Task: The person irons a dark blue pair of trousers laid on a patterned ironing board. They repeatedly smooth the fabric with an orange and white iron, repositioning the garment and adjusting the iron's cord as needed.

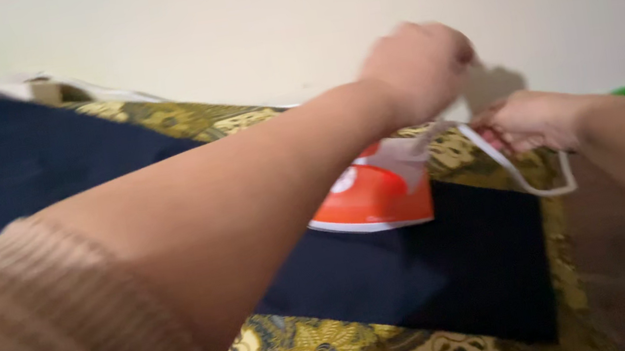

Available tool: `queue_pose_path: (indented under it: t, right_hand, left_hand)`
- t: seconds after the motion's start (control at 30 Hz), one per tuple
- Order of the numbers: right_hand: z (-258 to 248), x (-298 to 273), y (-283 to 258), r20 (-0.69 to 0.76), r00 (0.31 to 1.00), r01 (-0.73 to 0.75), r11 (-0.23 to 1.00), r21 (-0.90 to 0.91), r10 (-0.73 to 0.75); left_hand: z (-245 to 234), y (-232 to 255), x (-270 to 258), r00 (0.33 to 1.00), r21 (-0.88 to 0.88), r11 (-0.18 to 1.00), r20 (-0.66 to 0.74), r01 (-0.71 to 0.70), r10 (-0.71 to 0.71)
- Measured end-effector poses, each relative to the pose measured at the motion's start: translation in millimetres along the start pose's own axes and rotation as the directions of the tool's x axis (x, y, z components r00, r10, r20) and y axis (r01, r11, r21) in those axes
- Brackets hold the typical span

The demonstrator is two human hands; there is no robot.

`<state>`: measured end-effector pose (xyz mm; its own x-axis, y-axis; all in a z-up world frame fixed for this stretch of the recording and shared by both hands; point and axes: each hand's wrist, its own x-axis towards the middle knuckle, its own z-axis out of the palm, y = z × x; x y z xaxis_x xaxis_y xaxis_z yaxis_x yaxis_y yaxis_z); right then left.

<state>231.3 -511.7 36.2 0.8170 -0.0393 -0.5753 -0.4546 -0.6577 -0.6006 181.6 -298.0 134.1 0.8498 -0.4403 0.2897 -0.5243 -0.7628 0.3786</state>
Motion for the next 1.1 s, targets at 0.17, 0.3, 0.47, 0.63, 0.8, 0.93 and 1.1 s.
queue_pose_path:
  t: [0.17, 0.3, 0.47, 0.63, 0.8, 0.93, 1.1]
  right_hand:
    - [-36, -31, 23, -0.036, 0.989, 0.151, 0.965, 0.215, -0.147]
    - [-38, -45, 50, -0.251, 0.968, 0.012, 0.997, 0.075, 0.008]
    - [-30, -40, 102, -0.303, 0.895, -0.276, 0.941, 0.197, 0.327]
    - [-36, -13, 101, 0.152, 0.963, -0.256, 0.586, 0.769, 0.222]
    - [-58, -35, 2, -0.091, 0.979, 0.191, 0.653, 0.732, -0.184]
    - [-69, -88, -77, -0.127, 0.825, 0.513, 0.634, 0.579, -0.551]
    - [-57, -127, -116, 0.102, 0.614, 0.663, 0.581, 0.472, -0.783]
  left_hand:
    - [49, 72, 8, 0.84, 0.205, 0.92, 0.509, -0.334, 0.191]
    - [90, 81, 2, 0.784, 0.19, 0.875, 0.555, -0.445, 0.278]
    - [99, 94, -1, 0.801, 0.254, 0.907, 0.583, -0.337, 0.134]
    - [58, 106, 17, 0.876, 0.177, 0.974, 0.48, -0.143, 0.041]
    - [23, 66, 46, 0.633, -0.53, 0.84, 0.611, -0.119, 0.476]
    - [-7, -19, 85, 0.998, -0.311, 0.95, 0.029, -0.037, 0.048]
    - [-33, -79, 108, 0.974, -0.55, 0.825, -0.081, 0.131, -0.209]
